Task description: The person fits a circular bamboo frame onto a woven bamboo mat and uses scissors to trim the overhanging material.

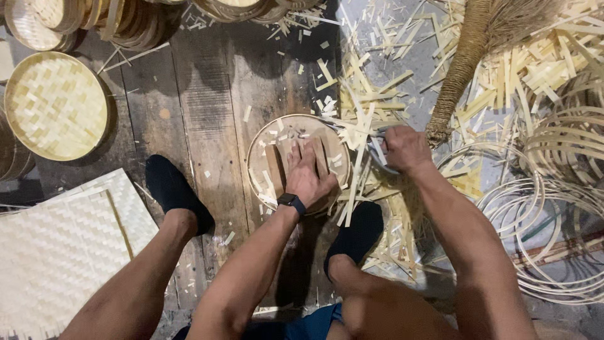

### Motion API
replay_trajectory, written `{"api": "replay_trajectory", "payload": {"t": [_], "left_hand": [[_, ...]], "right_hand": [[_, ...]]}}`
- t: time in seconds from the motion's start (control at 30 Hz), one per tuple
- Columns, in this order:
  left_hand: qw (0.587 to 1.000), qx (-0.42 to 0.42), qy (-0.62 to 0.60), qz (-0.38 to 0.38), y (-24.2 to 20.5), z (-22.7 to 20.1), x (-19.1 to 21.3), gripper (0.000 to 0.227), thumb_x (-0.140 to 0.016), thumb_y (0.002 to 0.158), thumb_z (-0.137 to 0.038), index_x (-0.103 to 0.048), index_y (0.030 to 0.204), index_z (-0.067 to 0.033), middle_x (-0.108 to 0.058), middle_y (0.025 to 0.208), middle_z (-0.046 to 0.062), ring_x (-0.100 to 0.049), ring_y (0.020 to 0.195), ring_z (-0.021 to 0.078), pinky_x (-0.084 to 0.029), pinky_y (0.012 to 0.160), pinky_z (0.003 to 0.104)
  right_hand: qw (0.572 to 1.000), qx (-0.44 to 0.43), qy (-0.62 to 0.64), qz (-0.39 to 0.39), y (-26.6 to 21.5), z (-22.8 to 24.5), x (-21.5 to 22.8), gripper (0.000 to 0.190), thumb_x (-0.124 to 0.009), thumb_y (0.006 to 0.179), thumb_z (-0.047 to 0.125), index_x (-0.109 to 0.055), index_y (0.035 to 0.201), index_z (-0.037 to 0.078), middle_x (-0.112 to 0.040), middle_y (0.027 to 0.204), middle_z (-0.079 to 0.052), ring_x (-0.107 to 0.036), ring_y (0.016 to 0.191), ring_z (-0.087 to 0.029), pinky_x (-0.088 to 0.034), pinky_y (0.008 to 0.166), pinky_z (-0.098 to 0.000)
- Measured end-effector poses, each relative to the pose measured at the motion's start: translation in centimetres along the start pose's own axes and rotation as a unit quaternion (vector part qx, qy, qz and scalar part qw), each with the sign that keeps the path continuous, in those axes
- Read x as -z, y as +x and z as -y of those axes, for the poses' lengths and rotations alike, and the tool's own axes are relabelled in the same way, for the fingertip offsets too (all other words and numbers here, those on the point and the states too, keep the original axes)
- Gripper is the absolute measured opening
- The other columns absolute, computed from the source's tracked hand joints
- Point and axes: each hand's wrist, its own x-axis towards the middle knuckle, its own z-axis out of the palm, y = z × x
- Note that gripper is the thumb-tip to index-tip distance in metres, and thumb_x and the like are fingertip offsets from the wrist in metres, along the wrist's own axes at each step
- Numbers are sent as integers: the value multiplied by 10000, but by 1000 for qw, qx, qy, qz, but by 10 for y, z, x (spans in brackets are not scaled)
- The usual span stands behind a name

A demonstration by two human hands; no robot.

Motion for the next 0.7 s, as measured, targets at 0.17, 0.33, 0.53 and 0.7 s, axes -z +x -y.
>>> {"api": "replay_trajectory", "payload": {"t": [0.17,0.33,0.53,0.7], "left_hand": [[999,-7,37,13,2,-2,5,1089,-724,786,-494,-226,1557,91,-305,1599,311,-112,1522,527,-125,1247,563],[998,-6,48,42,4,2,6,1103,-769,775,-475,-233,1543,108,-270,1599,334,-85,1526,510,-109,1235,561],[991,-43,103,77,1,-4,32,1119,-733,778,-495,-213,1575,93,-352,1569,336,-141,1539,453,-153,1230,529],[909,-30,308,278,15,-24,74,900,-594,918,-719,-489,1425,17,-641,1337,251,-560,1344,368,-224,1297,540]], "right_hand": [[989,35,-18,-141,-5,17,10,376,-699,785,302,-691,1066,53,-700,1042,-169,-683,958,-302,-572,838,-458],[999,14,1,-41,15,42,34,403,-714,882,346,-682,1162,58,-703,935,-142,-685,884,-282,-592,771,-426],[994,-26,101,-29,6,14,33,448,-691,869,303,-698,1302,187,-724,951,-94,-710,761,-257,-615,683,-404],[925,-319,197,-59,4,-33,0,607,-784,864,438,-657,1374,132,-709,1018,-148,-695,853,-295,-596,773,-465]]}}
